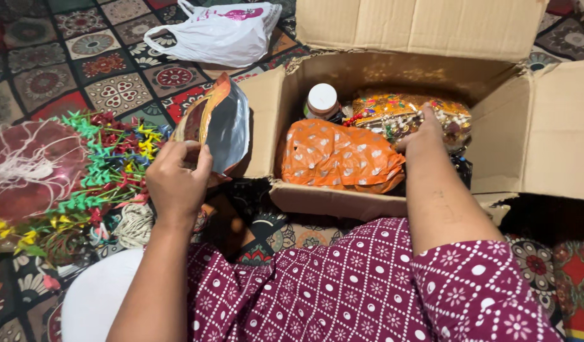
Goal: The person wraps decorative items in orange paper and places them into an open cardboard box, then unwraps a plastic-covered decorative piece and sets it aside. They then gather artificial flower garlands and place them into a white plastic bag on the floor.
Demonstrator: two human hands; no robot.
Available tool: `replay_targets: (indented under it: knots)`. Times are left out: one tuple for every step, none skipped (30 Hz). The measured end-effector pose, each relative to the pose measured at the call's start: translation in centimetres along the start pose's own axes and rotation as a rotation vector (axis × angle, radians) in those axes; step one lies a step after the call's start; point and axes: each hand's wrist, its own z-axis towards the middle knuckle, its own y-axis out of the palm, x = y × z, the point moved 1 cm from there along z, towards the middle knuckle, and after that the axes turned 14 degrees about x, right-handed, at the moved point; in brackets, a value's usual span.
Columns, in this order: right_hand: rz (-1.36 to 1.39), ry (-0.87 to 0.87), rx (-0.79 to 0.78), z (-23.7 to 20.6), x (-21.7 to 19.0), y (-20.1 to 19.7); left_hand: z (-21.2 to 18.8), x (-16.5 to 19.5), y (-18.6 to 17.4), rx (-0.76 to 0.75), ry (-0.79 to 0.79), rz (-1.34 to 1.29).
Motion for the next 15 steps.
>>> replay_targets:
  knots:
    - [-0.006,-0.002,0.011,-0.2,0.4,0.0,0.0,0.0,0.2,0.000,0.007,0.000]
    - [-0.014,-0.003,0.021,-0.2,0.7,0.1,0.0,-0.1,0.3,-0.001,0.013,0.001]
    - [-0.022,-0.011,0.014,-0.3,1.1,0.3,0.0,-0.1,0.4,-0.005,0.014,0.003]
    - [-0.030,-0.020,0.007,-0.2,1.4,0.6,0.0,-0.1,0.5,-0.007,0.015,0.006]
    - [-0.038,-0.028,-0.002,-0.2,1.5,0.7,-0.1,-0.1,0.5,-0.010,0.017,0.009]
    - [-0.012,-0.023,-0.027,0.0,1.5,0.8,-0.2,-0.1,0.6,-0.004,0.024,0.019]
    - [0.014,-0.018,-0.052,0.1,1.6,0.9,-0.2,-0.2,0.6,0.002,0.032,0.030]
    - [0.041,-0.011,-0.077,0.1,1.5,1.0,-0.3,-0.2,0.5,0.008,0.040,0.041]
    - [0.049,-0.002,-0.060,0.1,1.5,1.0,-0.4,-0.3,0.5,0.009,0.028,0.038]
    - [0.058,0.007,-0.044,-0.3,1.5,0.9,-0.4,-0.4,0.4,0.012,0.016,0.035]
    - [0.067,0.015,-0.028,-0.7,1.5,0.8,-0.5,-0.5,0.4,0.014,0.005,0.032]
    - [0.097,0.030,-0.083,-1.1,1.3,0.6,-0.5,-0.5,0.3,0.015,0.002,0.029]
    - [0.127,0.044,-0.138,-1.7,1.0,0.3,-0.4,-0.6,0.2,0.017,-0.001,0.025]
    - [0.157,0.057,-0.194,-2.6,0.9,0.1,-0.4,-0.7,0.2,0.018,-0.004,0.021]
    - [0.132,0.077,-0.200,-3.6,0.6,-0.3,-0.4,-0.7,0.2,0.024,-0.003,0.024]
